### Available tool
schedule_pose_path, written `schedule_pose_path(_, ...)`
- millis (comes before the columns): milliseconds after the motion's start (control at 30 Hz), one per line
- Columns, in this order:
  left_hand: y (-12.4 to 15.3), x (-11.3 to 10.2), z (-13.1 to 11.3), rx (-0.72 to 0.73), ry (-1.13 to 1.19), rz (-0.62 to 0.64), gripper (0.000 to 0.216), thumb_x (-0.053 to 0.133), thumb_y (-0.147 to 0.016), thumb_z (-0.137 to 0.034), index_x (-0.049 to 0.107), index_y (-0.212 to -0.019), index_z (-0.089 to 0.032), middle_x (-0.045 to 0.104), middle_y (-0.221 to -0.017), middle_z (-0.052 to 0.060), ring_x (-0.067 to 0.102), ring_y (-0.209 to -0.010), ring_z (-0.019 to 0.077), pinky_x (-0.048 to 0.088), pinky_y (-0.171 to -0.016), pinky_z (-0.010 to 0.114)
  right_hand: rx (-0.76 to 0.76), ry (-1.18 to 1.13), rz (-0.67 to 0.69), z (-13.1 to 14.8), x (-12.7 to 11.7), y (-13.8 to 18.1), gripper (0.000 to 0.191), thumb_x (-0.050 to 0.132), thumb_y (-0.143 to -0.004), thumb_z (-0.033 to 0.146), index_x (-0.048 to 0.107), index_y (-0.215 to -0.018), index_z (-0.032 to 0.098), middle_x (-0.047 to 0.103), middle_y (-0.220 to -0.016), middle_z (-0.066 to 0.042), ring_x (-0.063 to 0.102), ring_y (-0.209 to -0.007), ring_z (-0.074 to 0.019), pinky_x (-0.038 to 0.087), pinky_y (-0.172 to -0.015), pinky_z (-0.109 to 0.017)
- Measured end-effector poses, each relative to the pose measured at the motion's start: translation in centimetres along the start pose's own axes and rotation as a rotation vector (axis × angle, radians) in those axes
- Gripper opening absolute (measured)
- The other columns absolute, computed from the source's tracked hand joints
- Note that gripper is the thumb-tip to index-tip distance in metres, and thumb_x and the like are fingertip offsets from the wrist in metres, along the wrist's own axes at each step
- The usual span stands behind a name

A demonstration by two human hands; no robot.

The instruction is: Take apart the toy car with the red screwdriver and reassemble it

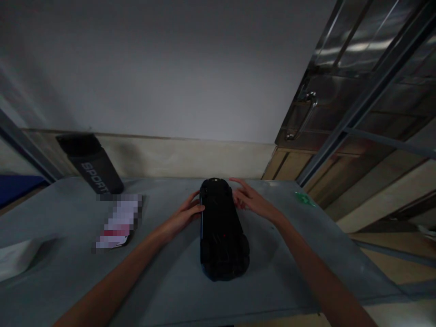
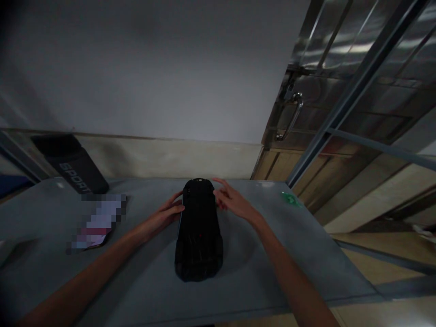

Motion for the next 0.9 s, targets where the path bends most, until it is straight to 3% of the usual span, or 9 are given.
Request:
schedule_pose_path(33,0.0,-0.1,0.1,-0.007,-0.012,-0.001,0.091,0.091,-0.082,-0.041,0.053,-0.164,-0.033,0.070,-0.154,0.012,0.059,-0.150,0.0370,0.042,-0.126,0.052,-0.003,0.009,-0.140,-0.8,-0.6,0.1,0.063,0.048,-0.108,0.065,0.056,-0.153,0.022,0.063,-0.079,0.001,0.061,-0.067,-0.0198,0.053,-0.066,-0.033)
schedule_pose_path(100,-0.1,-0.3,0.2,-0.009,-0.020,0.006,0.091,0.090,-0.082,-0.040,0.052,-0.165,-0.034,0.068,-0.157,0.012,0.059,-0.151,0.0371,0.041,-0.127,0.052,-0.002,0.069,-0.249,-1.7,-0.8,0.6,0.052,0.052,-0.105,0.064,0.065,-0.134,0.022,0.067,-0.085,-0.002,0.063,-0.073,-0.0209,0.053,-0.072,-0.036)
schedule_pose_path(200,-0.2,-0.6,0.3,-0.009,-0.014,0.033,0.094,0.089,-0.082,-0.039,0.050,-0.167,-0.034,0.068,-0.158,0.011,0.059,-0.151,0.0367,0.040,-0.129,0.052,-0.027,0.178,-0.101,-1.7,-0.3,1.4,0.033,0.058,-0.105,0.053,0.072,-0.109,0.023,0.074,-0.094,-0.005,0.067,-0.081,-0.0220,0.053,-0.079,-0.037)
schedule_pose_path(300,-0.2,-1.2,0.3,-0.030,-0.036,0.036,0.092,0.090,-0.082,-0.038,0.051,-0.165,-0.035,0.068,-0.159,0.009,0.059,-0.152,0.0357,0.043,-0.127,0.050,-0.044,0.181,0.083,-1.0,-0.1,2.2,0.028,0.061,-0.104,0.047,0.074,-0.098,0.023,0.075,-0.091,-0.004,0.067,-0.081,-0.0207,0.053,-0.078,-0.035)
schedule_pose_path(433,-0.1,-2.7,-0.2,-0.037,-0.091,0.004,0.084,0.089,-0.083,-0.036,0.057,-0.161,-0.039,0.068,-0.161,0.005,0.057,-0.155,0.0360,0.045,-0.124,0.047,-0.028,0.125,0.133,-0.6,-0.5,2.6,0.025,0.068,-0.100,0.045,0.078,-0.094,0.022,0.074,-0.087,-0.003,0.065,-0.077,-0.0190,0.052,-0.075,-0.033)
schedule_pose_path(567,0.0,-3.5,-0.6,-0.056,-0.106,0.012,0.085,0.091,-0.080,-0.038,0.060,-0.159,-0.039,0.070,-0.160,0.005,0.055,-0.157,0.0377,0.045,-0.125,0.048,-0.028,0.044,0.248,-0.9,0.7,2.8,0.019,0.074,-0.096,0.040,0.079,-0.093,0.022,0.074,-0.087,-0.002,0.065,-0.076,-0.0182,0.051,-0.073,-0.031)
schedule_pose_path(733,0.1,-3.7,-0.8,-0.048,-0.113,0.024,0.089,0.092,-0.082,-0.041,0.056,-0.163,-0.036,0.063,-0.167,0.008,0.050,-0.161,0.0373,0.041,-0.130,0.051,-0.019,0.090,0.288,-1.3,1.9,2.7,0.014,0.078,-0.094,0.035,0.079,-0.089,0.022,0.073,-0.084,0.000,0.066,-0.076,-0.0179,0.049,-0.074,-0.030)
schedule_pose_path(900,0.7,-3.3,-0.9,-0.082,-0.150,0.059,0.086,0.090,-0.088,-0.047,0.052,-0.165,-0.041,0.057,-0.173,0.006,0.052,-0.160,0.0347,0.043,-0.130,0.051,-0.048,0.153,0.294,-1.1,2.0,2.6,0.011,0.075,-0.096,0.031,0.080,-0.090,0.023,0.078,-0.092,-0.003,0.072,-0.088,-0.0218,0.052,-0.085,-0.034)
Point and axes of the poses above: each hand's wrist, its own y-axis away from the middle knuckle, its own x-axis out of the palm, z = x × y, the point moved 6 cm from there along -y, towards the middle knuckle
